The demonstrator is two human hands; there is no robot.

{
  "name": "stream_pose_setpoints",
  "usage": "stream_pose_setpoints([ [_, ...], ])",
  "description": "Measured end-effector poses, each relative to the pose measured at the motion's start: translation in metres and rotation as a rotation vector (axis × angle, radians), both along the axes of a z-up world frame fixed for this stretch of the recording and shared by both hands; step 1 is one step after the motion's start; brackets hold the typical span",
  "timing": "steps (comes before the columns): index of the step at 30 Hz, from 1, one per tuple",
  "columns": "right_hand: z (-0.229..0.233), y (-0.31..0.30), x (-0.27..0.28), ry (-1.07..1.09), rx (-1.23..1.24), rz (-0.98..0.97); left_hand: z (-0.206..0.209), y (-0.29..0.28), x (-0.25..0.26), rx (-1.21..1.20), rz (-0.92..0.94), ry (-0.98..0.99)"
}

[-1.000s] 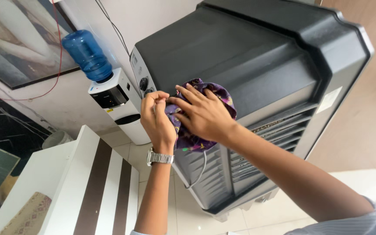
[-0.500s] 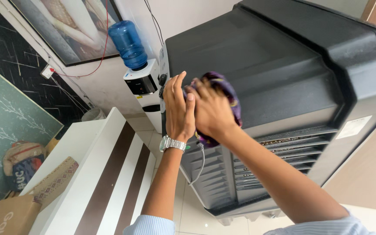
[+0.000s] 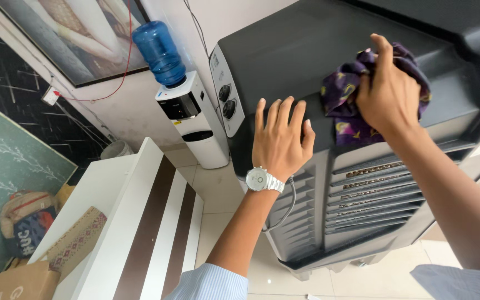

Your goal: The person wipes the front casing and horizontal vents of an air cooler using a purple cloth, then moves to clean the top surface, side panels, and lower body of the machine.

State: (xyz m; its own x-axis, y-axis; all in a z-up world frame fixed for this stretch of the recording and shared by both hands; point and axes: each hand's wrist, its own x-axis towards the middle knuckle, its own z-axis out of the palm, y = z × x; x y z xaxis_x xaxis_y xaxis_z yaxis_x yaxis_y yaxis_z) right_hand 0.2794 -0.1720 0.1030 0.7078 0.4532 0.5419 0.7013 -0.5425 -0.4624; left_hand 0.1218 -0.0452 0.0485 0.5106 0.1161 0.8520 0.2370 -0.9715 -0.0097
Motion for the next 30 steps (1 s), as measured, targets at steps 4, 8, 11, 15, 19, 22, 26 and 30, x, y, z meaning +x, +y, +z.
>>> stream_pose_setpoints([
  [4,-0.022,0.014,-0.032,-0.577,0.064,0.376,0.011,-0.012,0.019,-0.067,0.042,-0.002],
  [8,-0.035,-0.002,-0.01,-0.567,-0.038,0.474,0.03,-0.028,0.04,-0.134,0.224,0.189],
  [11,-0.03,-0.025,0.027,-0.56,-0.059,0.437,0.029,-0.039,0.044,-0.128,0.19,0.096],
  [15,-0.01,-0.076,0.078,-0.595,-0.056,0.18,0.024,-0.052,0.063,0.048,0.242,-0.039],
  [19,0.006,-0.096,0.13,-0.775,-0.015,0.041,0.032,-0.07,0.114,0.001,0.082,-0.003],
  [22,0.026,-0.075,0.18,-0.5,-0.077,0.202,0.033,-0.083,0.15,-0.123,-0.048,0.074],
  [26,0.046,-0.051,0.208,-0.432,-0.201,0.213,0.033,-0.08,0.154,-0.123,-0.036,0.026],
  [30,0.027,-0.085,0.182,-0.447,-0.115,0.268,0.032,-0.083,0.148,-0.095,-0.01,0.091],
])
